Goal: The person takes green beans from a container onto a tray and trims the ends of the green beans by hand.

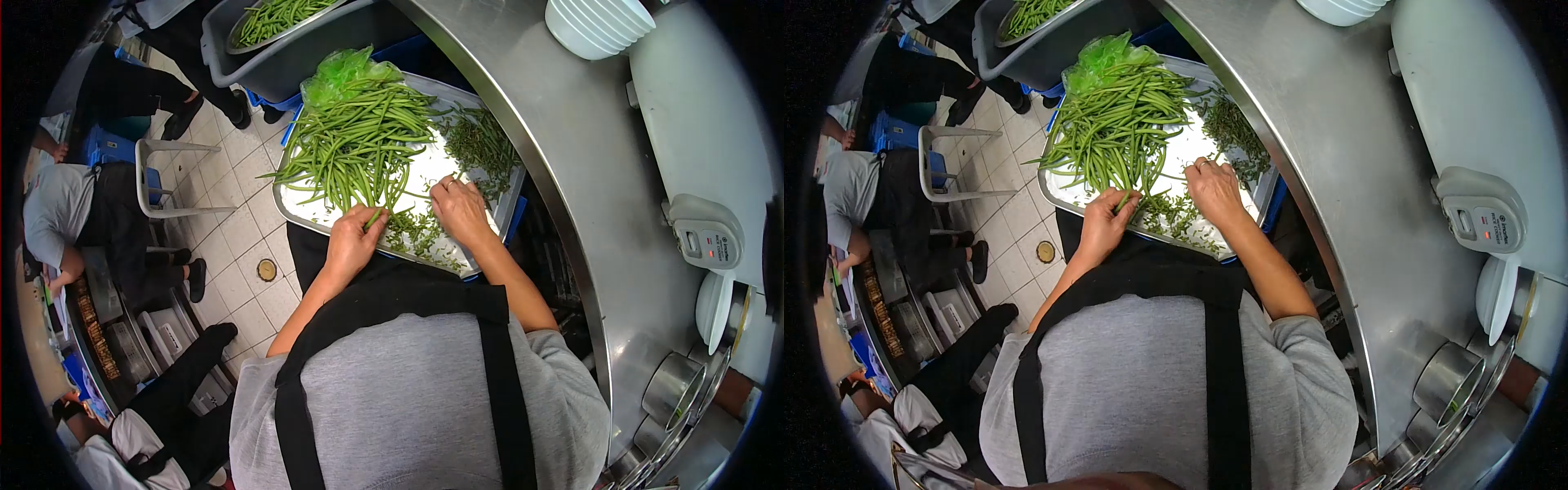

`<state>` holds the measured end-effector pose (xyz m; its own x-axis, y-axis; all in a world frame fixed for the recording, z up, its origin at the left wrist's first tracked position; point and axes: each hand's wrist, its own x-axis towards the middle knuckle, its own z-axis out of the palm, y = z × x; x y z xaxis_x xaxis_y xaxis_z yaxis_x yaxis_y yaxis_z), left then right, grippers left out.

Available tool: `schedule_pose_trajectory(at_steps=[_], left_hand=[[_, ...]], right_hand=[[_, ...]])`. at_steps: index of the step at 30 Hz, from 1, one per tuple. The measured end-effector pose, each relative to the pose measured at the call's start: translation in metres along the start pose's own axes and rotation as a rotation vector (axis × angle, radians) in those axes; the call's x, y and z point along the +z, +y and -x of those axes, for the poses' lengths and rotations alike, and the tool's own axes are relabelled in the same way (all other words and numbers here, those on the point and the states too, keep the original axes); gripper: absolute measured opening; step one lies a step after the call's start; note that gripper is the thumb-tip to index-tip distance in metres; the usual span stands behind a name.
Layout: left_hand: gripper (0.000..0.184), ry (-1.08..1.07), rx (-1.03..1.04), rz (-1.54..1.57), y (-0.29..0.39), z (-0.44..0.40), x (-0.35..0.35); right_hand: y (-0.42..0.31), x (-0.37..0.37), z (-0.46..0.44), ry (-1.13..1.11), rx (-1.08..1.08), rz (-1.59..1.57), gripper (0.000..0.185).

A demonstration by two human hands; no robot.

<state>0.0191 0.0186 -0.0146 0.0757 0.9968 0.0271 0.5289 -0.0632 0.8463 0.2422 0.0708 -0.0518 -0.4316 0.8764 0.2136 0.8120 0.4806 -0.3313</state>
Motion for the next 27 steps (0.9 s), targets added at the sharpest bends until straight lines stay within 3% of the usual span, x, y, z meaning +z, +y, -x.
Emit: schedule_pose_trajectory(at_steps=[2, 8, 14, 18, 21, 22, 25, 27], left_hand=[[0.017, -0.077, 0.070, -0.059, 0.007, -0.002, 0.003], [0.024, -0.252, 0.191, -0.197, 0.021, -0.006, 0.022], [0.021, -0.235, 0.241, -0.206, 0.012, -0.002, 0.027], [0.014, -0.164, 0.161, 0.011, 0.019, -0.003, 0.021], [0.016, -0.153, 0.057, 0.131, 0.019, -0.003, 0.015], [0.020, -0.080, 0.108, 0.257, 0.013, -0.002, 0.017], [0.022, -0.159, -0.358, 0.665, 0.004, -0.004, 0.004], [0.023, -0.128, -0.332, 0.829, 0.000, -0.005, 0.004]], right_hand=[[-0.015, -0.008, 0.005, 0.039, -0.065, -0.029, 0.005], [-0.050, -0.035, 0.023, 0.095, -0.069, -0.166, 0.009], [-0.049, -0.037, 0.027, 0.114, -0.035, -0.218, 0.011], [-0.052, -0.028, 0.022, 0.129, 0.214, -0.576, 0.007], [-0.043, -0.007, 0.023, 0.186, 0.433, -0.895, 0.007], [-0.033, -0.009, 0.022, 0.122, 0.539, -1.044, 0.008], [-0.027, -0.018, 0.017, 0.203, 0.472, -0.894, 0.010], [-0.030, -0.020, 0.019, 0.099, 0.408, -0.847, 0.011]])
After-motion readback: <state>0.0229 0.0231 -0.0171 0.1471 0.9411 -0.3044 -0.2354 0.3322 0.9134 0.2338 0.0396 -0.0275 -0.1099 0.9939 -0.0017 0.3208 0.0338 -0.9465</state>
